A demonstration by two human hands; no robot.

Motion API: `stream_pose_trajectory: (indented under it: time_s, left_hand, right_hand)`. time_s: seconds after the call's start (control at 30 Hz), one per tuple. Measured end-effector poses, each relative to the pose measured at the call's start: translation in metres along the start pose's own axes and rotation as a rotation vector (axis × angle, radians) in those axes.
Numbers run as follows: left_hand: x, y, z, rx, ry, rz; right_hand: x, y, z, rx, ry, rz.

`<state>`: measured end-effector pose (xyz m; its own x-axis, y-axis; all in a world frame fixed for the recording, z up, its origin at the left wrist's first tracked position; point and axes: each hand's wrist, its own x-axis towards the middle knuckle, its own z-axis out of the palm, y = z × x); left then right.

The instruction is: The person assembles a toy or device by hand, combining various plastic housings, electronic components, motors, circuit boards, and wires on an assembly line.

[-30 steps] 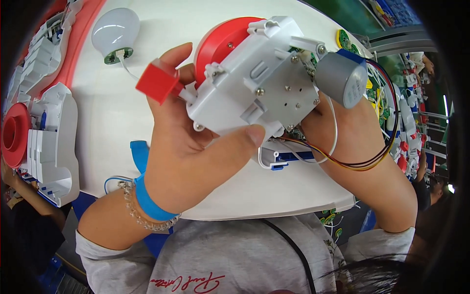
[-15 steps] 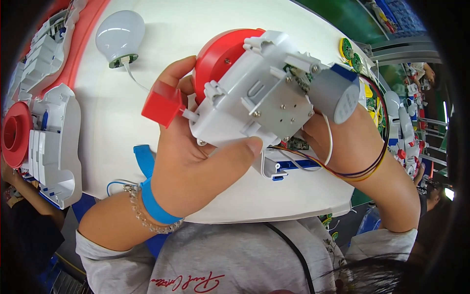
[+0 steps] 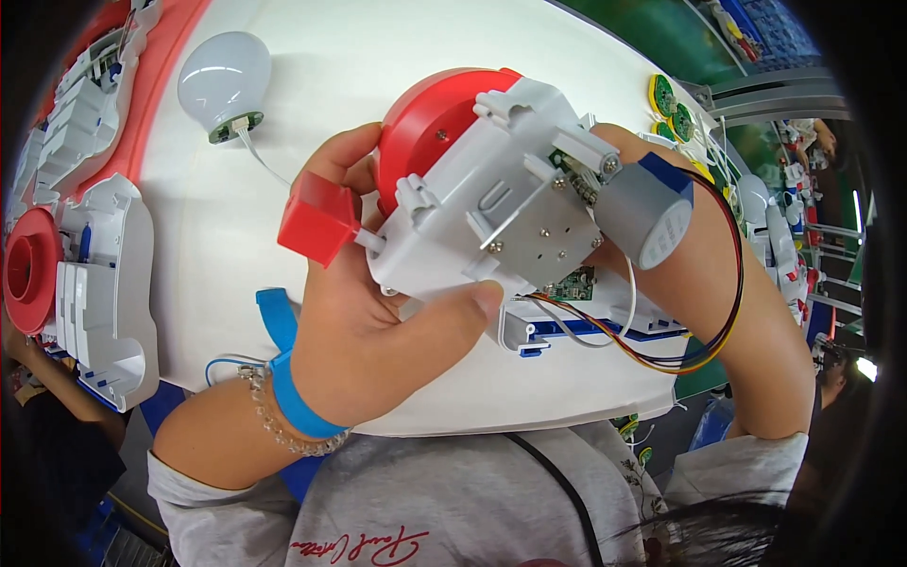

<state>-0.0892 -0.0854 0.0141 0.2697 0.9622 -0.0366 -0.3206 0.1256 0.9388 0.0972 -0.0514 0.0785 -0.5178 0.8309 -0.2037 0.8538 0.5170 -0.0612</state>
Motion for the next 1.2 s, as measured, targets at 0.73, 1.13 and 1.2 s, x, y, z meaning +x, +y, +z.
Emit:
stream_pose_trajectory:
  time_s: [0.73, 1.13, 1.2]
  left_hand:
    - [0.006, -0.001, -0.003, 0.135, 0.14, 0.139]
    - [0.007, -0.002, -0.006, 0.016, 0.182, 0.128]
    - [0.008, -0.002, -0.006, 0.007, 0.167, 0.118]
  right_hand:
    - [-0.134, 0.115, 0.041, 0.046, 0.445, 0.69]
    - [-0.158, 0.087, 0.04, -0.047, 0.662, 0.573]
    - [-0.187, 0.073, 0.034, 0.054, 0.591, 0.611]
